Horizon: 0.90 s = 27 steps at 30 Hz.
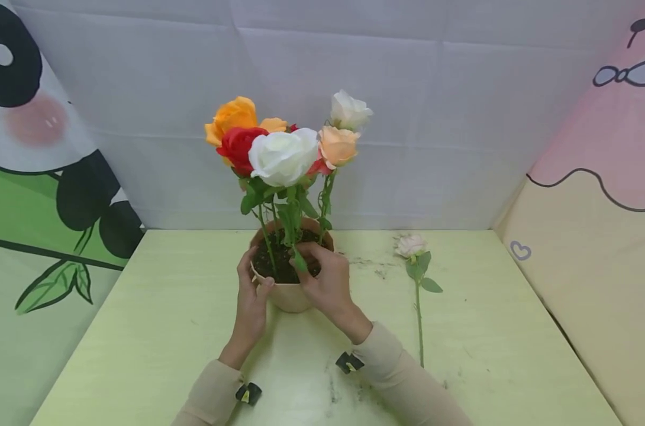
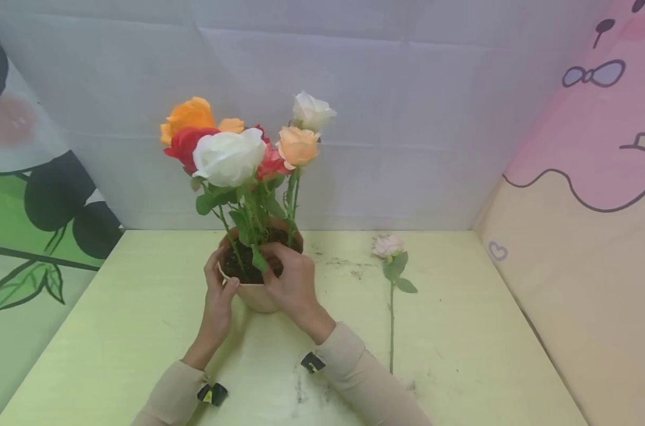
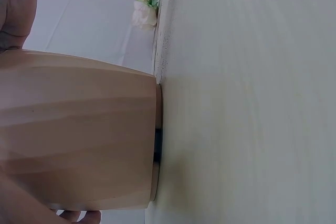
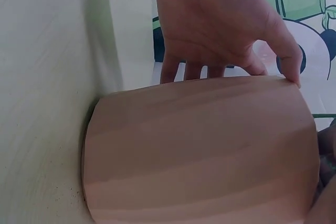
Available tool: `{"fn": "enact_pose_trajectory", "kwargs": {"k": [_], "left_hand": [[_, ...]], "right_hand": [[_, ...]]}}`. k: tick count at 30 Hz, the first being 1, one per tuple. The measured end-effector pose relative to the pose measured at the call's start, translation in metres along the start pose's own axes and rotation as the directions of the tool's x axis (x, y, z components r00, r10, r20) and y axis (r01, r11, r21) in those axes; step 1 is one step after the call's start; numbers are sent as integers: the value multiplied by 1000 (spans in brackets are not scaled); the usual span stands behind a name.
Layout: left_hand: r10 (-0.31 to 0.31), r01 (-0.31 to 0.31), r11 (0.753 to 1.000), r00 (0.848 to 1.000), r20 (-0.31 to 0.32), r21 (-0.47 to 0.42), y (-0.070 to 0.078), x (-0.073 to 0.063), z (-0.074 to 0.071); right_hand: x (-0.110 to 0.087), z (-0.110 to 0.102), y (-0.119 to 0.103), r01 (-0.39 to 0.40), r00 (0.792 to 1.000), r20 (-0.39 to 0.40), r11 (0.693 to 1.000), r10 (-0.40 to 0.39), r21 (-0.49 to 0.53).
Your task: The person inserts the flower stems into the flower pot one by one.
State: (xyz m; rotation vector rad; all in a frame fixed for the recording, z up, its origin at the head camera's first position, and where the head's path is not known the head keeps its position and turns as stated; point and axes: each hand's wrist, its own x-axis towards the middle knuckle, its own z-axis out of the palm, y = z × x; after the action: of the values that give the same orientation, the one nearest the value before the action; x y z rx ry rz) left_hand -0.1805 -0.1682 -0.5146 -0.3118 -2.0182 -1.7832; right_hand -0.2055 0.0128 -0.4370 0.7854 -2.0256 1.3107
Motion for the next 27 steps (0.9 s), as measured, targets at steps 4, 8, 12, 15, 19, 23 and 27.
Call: {"fn": "enact_pose_trajectory", "kwargs": {"k": [4, 8, 12, 15, 19, 23, 27], "left_hand": [[42, -42, 999, 999, -1, -1, -16, 1, -3], [69, -69, 997, 998, -11, 24, -30, 5, -4], [23, -23, 1000, 1000, -7, 4, -11, 4, -2], [-20, 20, 1000, 1000, 5, -2, 3, 3, -1], [-31, 31, 1000, 999, 11, 5, 7, 3, 0], [20, -20, 1000, 1000, -2, -4, -10, 2, -1], [37, -37, 999, 999, -15, -15, -16, 1, -2]], "right_hand": [[2, 1, -2, -2, 1000, -4, 999, 2, -45], [5, -2, -3, -13, 1000, 21, 999, 14, -42], [6, -6, 0, -25, 998, 63, 999, 27, -35], [6, -8, 3, -23, 995, 91, 999, 27, -40], [4, -10, 4, -28, 993, 112, 999, 31, -33], [1, -11, 3, -43, 993, 111, 999, 44, -11], [-4, -15, 0, -44, 996, 76, 998, 40, 45]]}}
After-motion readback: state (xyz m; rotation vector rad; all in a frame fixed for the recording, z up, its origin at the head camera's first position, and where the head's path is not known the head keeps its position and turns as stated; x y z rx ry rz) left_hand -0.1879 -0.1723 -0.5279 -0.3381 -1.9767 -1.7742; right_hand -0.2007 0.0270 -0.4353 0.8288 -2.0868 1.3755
